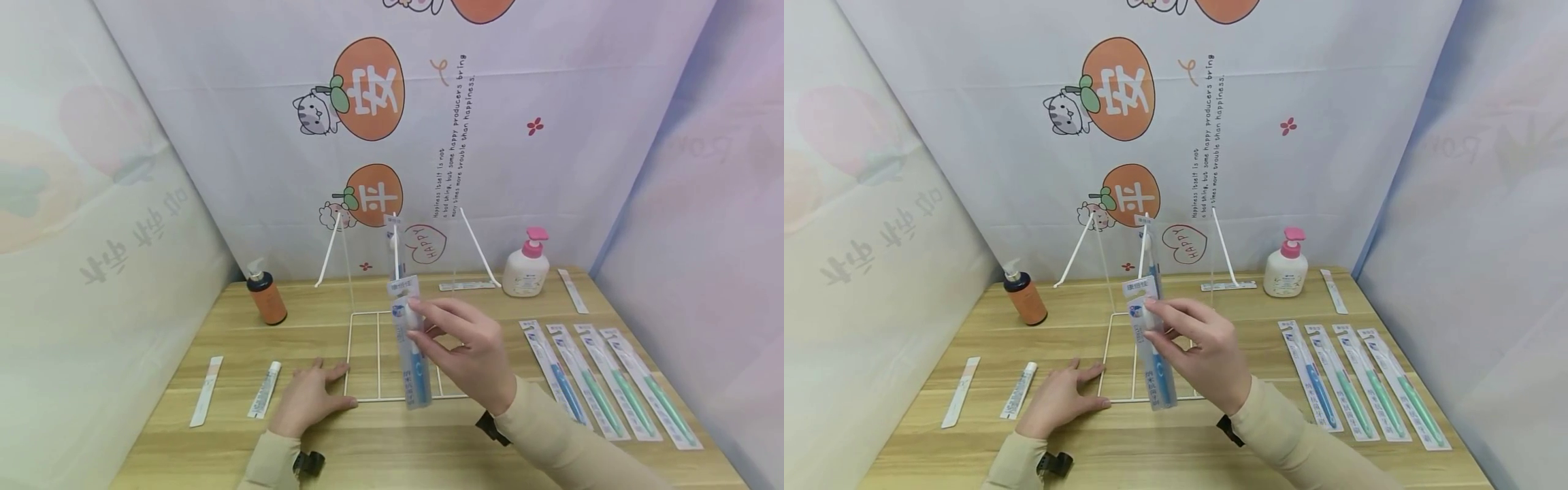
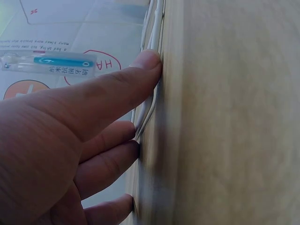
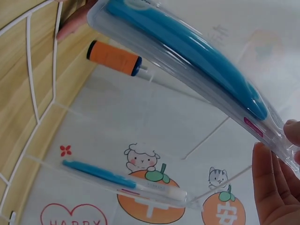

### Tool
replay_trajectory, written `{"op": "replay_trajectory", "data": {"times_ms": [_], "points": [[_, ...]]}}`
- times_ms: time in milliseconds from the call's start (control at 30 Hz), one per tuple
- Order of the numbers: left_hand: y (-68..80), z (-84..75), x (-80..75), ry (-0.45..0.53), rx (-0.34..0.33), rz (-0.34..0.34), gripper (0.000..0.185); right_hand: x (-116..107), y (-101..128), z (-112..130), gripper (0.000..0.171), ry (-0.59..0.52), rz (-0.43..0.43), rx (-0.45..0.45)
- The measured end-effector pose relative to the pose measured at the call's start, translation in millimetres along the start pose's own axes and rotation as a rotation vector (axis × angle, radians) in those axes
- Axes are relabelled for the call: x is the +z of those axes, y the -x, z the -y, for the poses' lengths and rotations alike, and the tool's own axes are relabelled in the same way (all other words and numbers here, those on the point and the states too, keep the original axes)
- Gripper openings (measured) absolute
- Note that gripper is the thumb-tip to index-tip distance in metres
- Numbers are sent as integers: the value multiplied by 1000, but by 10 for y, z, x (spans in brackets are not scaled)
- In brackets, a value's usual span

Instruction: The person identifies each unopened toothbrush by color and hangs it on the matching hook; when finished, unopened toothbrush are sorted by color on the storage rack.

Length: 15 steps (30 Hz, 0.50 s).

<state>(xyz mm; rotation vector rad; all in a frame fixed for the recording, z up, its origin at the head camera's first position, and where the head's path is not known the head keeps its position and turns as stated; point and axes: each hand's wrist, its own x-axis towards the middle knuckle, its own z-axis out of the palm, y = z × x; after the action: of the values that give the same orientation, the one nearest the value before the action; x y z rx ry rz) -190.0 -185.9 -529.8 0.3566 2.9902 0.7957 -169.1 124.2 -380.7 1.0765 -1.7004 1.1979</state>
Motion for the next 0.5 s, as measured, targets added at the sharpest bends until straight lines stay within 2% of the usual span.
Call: {"op": "replay_trajectory", "data": {"times_ms": [267, 500], "points": [[-3, 17, 10, 3, 0, 7, 75, 110, 17, -63, 35, 21, 26, 7], [-11, -4, -1, 2, -18, 16, 74, 168, 33, -203, 55, 105, 53, 79]]}}
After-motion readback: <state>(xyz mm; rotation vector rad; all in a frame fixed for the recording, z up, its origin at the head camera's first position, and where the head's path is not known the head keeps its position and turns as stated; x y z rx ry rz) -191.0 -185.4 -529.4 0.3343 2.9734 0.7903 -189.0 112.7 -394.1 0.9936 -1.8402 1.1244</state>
